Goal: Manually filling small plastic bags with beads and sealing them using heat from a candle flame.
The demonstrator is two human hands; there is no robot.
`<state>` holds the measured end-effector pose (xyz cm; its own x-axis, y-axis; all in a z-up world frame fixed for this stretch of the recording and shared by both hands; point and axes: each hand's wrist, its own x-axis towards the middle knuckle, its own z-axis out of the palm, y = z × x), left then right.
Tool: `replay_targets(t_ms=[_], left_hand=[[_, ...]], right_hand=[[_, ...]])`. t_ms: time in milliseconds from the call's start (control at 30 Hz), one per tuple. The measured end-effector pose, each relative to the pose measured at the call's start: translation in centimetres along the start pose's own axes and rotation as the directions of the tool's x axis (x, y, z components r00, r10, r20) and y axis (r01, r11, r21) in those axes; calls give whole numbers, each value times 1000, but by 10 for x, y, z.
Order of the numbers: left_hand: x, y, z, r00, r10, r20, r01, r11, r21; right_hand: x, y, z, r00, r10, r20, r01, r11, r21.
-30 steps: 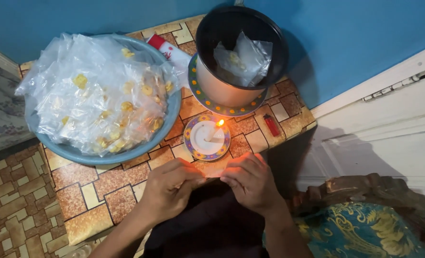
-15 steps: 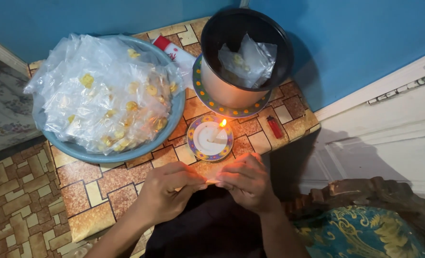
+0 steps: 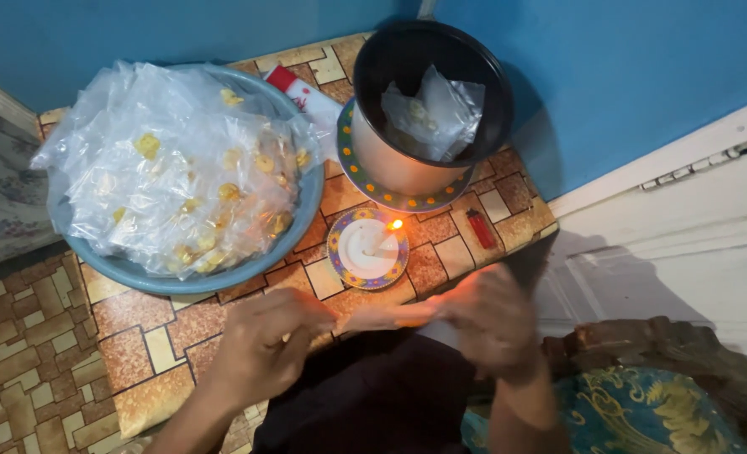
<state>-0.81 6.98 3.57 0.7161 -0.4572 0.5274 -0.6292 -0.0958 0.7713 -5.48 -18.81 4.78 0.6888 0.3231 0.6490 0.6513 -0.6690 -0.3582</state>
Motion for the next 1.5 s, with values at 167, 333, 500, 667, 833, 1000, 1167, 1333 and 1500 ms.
replay_targets(t_ms=[167,333,500,667,833,1000,1167,1333,1500], left_hand=[[-7,-36,-23,993,-25,-114,44,985,167],[-13,-77,-55,941,-283,-187,322,916,239],[-6,-126,-78,889,-280,-363,433,775,461],[19,-136,-89,787,-461,-411,617,610,498],[41,-140,-89,708,-598,-376,688,466,556],[33,-185,-88,660,-630,-409,738,441,510],[41,-174,-88,665,-649,-369,739,504,446],[44,-157,-87,674,-650,-351,737,563,374],[37,-153,-80,733,-569,-374,639,764,89]], right_hand=[[44,14,-40,969,189,-162,-212,967,-140],[97,81,-53,941,189,-282,-226,969,-104],[129,164,-19,772,604,-199,-500,770,398],[86,235,-4,942,282,-181,-335,798,-502],[59,170,-5,875,301,-378,-419,862,-284],[-1,122,27,739,520,-428,-531,841,105],[-42,95,65,687,651,-322,-644,751,143],[-80,108,105,650,726,-224,-702,687,189],[-105,135,129,741,610,-280,-628,778,30]])
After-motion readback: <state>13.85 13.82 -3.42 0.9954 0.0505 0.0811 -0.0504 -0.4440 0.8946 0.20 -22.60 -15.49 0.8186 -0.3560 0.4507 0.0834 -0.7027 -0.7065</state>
